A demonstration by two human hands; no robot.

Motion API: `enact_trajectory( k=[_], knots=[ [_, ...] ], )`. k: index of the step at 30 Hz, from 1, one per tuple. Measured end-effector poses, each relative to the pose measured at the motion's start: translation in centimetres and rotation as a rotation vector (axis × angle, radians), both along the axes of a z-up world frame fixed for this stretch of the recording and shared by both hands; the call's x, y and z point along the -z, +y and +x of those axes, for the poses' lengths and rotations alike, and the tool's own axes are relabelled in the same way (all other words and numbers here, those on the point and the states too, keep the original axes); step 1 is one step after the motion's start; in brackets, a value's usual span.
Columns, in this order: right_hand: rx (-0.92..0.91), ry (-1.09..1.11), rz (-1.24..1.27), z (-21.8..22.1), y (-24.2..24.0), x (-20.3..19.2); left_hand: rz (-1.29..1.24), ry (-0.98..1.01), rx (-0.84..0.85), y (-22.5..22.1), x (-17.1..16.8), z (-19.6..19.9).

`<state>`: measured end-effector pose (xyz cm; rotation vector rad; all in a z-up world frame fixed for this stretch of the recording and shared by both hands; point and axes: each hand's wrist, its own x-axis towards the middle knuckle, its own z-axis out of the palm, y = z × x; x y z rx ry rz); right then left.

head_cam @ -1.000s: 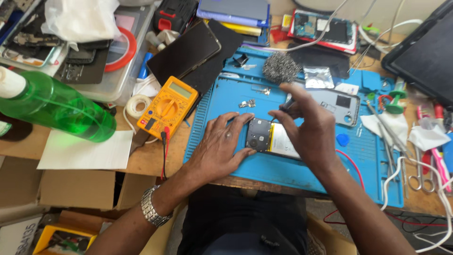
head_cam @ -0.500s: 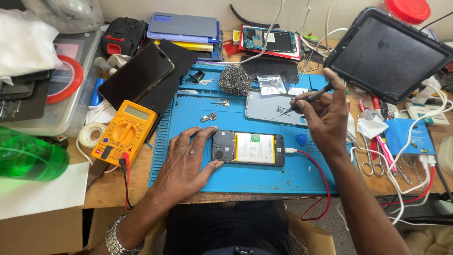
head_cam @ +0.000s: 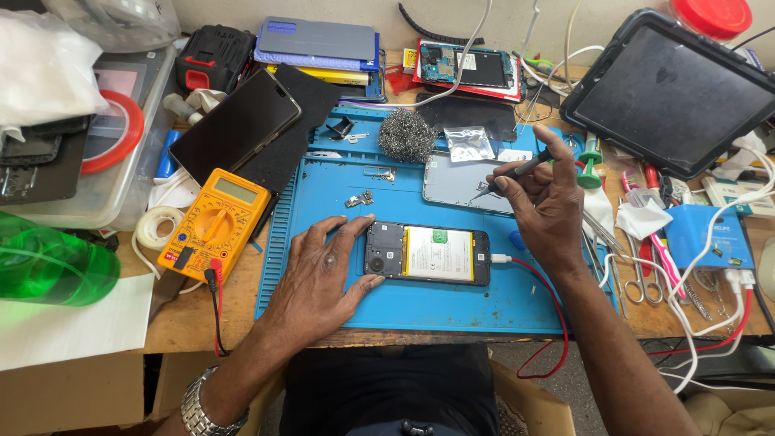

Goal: The person connects a smartphone to a power source using red and black wires and checks the screen for a charging indicator. They then place the phone on a blue mat and use a precision screwdriver to remove screws from the device's back cover.

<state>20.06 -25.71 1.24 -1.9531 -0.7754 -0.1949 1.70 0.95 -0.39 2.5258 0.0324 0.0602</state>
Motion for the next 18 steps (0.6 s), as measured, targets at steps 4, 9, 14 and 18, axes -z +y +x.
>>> enact_trajectory(
  k=[4, 9, 14, 18],
  knots=[
    [-0.03, 0.0, 0.049, 0.2, -0.2, 0.0, -0.012, 0.011, -0.007, -0.1, 0.0, 0.0],
    [-0.075, 0.086, 0.197, -0.6, -0.2, -0.9, -0.03, -0.009, -0.009, -0.1, -0.5, -0.1],
    [-0.089, 0.121, 0.207, -2.4, 0.9, -1.0, -0.015, -0.147, 0.032, 0.4, -0.4, -1.0],
    [-0.02, -0.094, 0.068, -1.7, 1.5, -0.4, -0.007, -0.223, 0.06, 0.3, -0.3, -0.7]
  ],
)
